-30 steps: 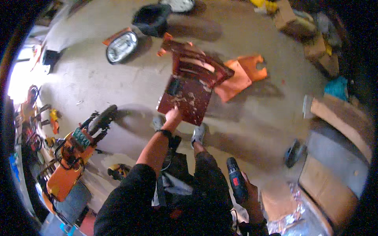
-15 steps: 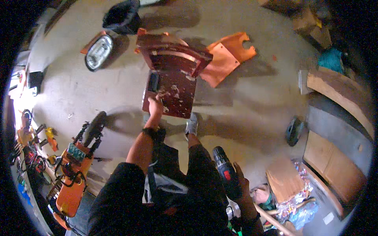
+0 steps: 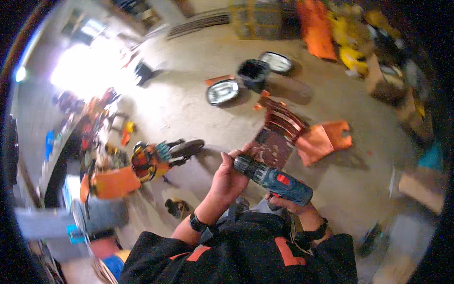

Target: The recorder is repairing a yellow electric moped, using a drill to remove and install components like the battery box and storage compartment.

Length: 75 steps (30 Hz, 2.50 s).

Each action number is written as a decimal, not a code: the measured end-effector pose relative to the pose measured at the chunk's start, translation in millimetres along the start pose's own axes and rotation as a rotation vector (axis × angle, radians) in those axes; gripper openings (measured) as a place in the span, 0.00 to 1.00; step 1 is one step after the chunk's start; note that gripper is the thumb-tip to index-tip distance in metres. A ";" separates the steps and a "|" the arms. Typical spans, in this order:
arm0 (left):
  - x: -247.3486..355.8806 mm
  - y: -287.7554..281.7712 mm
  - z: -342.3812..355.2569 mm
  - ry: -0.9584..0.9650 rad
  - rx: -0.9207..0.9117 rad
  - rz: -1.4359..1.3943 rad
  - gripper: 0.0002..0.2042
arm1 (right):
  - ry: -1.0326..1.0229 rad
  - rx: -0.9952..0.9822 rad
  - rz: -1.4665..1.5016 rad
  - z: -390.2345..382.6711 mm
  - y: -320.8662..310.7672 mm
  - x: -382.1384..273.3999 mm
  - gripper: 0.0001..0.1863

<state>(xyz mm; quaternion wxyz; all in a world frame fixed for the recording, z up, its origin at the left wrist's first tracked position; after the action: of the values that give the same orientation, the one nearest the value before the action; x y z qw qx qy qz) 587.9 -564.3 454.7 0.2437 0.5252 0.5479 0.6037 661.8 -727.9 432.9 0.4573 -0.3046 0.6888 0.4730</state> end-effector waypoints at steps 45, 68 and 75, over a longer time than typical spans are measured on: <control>468.5 -164.6 -544.4 1.444 -0.239 0.216 0.23 | -0.844 -1.455 -0.075 178.2 718.3 177.0 0.22; 547.0 -592.2 -263.5 -0.196 0.825 -0.540 0.11 | 0.350 -0.516 -1.200 432.5 670.8 354.1 0.39; 536.6 -606.7 -224.6 -0.462 0.734 -0.158 0.12 | 0.549 -0.222 -1.179 413.9 622.2 423.8 0.42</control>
<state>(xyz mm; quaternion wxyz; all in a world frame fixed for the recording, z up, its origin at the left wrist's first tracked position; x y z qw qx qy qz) 38.0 -18.2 129.2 0.2024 0.6547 0.6958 0.2151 105.1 -109.1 220.3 0.4132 -0.7858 0.4452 0.1167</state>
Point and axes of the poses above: each hand's wrist, its own z-axis towards the middle knuckle, its own y-axis out of the palm, x = y × z, the point moved 4 cm from there along z, towards the middle knuckle, and after that the axes turned 1 degree about -x, right-handed, at the moved point
